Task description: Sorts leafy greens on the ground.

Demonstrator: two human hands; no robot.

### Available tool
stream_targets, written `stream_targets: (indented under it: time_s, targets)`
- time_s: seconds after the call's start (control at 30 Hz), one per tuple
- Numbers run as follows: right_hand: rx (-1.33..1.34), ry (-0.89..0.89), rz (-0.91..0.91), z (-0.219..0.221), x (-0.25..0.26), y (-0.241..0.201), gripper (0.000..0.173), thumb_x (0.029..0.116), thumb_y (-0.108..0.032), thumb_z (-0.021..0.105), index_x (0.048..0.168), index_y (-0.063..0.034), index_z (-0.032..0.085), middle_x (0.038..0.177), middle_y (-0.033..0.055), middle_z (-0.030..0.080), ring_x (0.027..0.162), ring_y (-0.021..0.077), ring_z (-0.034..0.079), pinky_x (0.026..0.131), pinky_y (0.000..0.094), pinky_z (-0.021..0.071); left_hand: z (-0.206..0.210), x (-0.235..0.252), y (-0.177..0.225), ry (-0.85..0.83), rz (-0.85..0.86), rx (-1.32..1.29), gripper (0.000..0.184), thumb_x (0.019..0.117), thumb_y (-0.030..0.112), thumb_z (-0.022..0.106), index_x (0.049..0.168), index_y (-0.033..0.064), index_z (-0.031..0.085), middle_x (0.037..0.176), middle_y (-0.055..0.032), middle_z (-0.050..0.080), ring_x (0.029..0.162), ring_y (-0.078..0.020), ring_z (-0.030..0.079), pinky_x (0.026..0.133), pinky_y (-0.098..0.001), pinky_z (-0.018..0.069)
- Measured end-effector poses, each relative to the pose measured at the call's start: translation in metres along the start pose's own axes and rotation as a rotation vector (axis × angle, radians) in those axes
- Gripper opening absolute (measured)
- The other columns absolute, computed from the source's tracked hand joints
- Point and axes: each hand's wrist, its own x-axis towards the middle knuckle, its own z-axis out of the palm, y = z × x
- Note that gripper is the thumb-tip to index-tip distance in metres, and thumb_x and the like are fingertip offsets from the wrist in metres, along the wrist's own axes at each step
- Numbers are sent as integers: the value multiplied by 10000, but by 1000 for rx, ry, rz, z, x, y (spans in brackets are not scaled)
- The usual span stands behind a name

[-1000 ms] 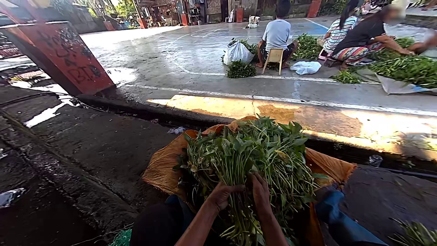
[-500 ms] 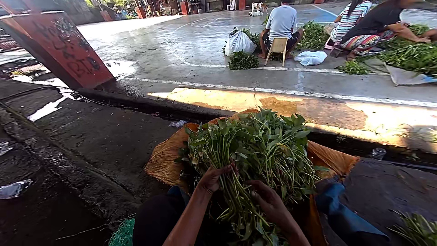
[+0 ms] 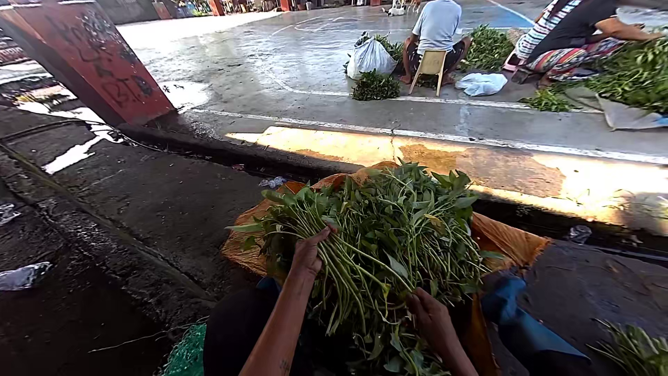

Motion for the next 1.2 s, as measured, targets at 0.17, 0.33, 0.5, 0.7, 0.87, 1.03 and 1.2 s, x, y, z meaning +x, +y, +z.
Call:
stream_targets:
  time_s: [0.17, 0.33, 0.5, 0.7, 0.87, 1.03, 1.2]
  targets:
    - [-543, -570, 250, 21, 5, -17, 364, 1084, -222, 449, 1252, 3, 681, 1328, 227, 635, 1244, 415, 602, 1045, 593, 458, 6, -9, -6, -20, -63, 70, 143, 964, -61, 592, 1099, -26, 623, 882, -145, 719, 747, -222, 718, 693, -350, 617]
    - [129, -161, -213, 59, -29, 22, 242, 972, -44, 517, 920, 69, 725, 913, 157, 710, 841, 224, 691, 810, 377, 567, -2, 7, 7, 193, 6, -121, 110, 1039, 19, 475, 1028, 30, 584, 832, -69, 667, 732, -156, 677, 693, -319, 602]
    - [330, -464, 119, 4, -23, 43, 301, 1042, -173, 458, 1020, -6, 707, 831, 11, 671, 696, 60, 597, 696, 262, 522, -18, 17, 36, 257, 189, -245, 82, 1055, 51, 470, 1102, 69, 536, 888, -37, 645, 799, -120, 669, 749, -288, 597]
    - [-217, -343, 175, -16, 38, 39, 339, 999, -182, 613, 1278, 3, 668, 1249, 248, 651, 1076, 369, 666, 984, 535, 512, -9, 4, 11, 13, -43, 74, 115, 997, -16, 561, 1099, -26, 613, 875, -129, 700, 755, -208, 708, 695, -345, 620]
    - [-85, 240, 248, 14, 79, 33, 334, 1015, -121, 570, 1305, 44, 589, 1119, 201, 708, 1007, 326, 707, 920, 485, 556, -7, 2, -6, -53, -115, 103, 128, 992, -61, 529, 1102, -53, 593, 845, -160, 697, 710, -227, 708, 663, -345, 624]
    - [-193, 13, 451, -4, 102, 35, 358, 995, -253, 614, 1299, -73, 674, 1286, 187, 657, 1195, 341, 633, 1021, 547, 495, -13, 7, -13, -124, -61, 104, 155, 1006, -59, 469, 1075, 7, 590, 830, -78, 711, 707, -169, 709, 673, -314, 627]
    - [-83, 202, 278, -38, 104, 15, 339, 1017, -212, 611, 1291, -26, 684, 1174, 175, 718, 1100, 288, 685, 1025, 458, 507, -20, 11, -16, -172, -84, 131, 175, 1027, -31, 435, 1023, 46, 592, 806, -47, 718, 714, -147, 712, 700, -302, 624]
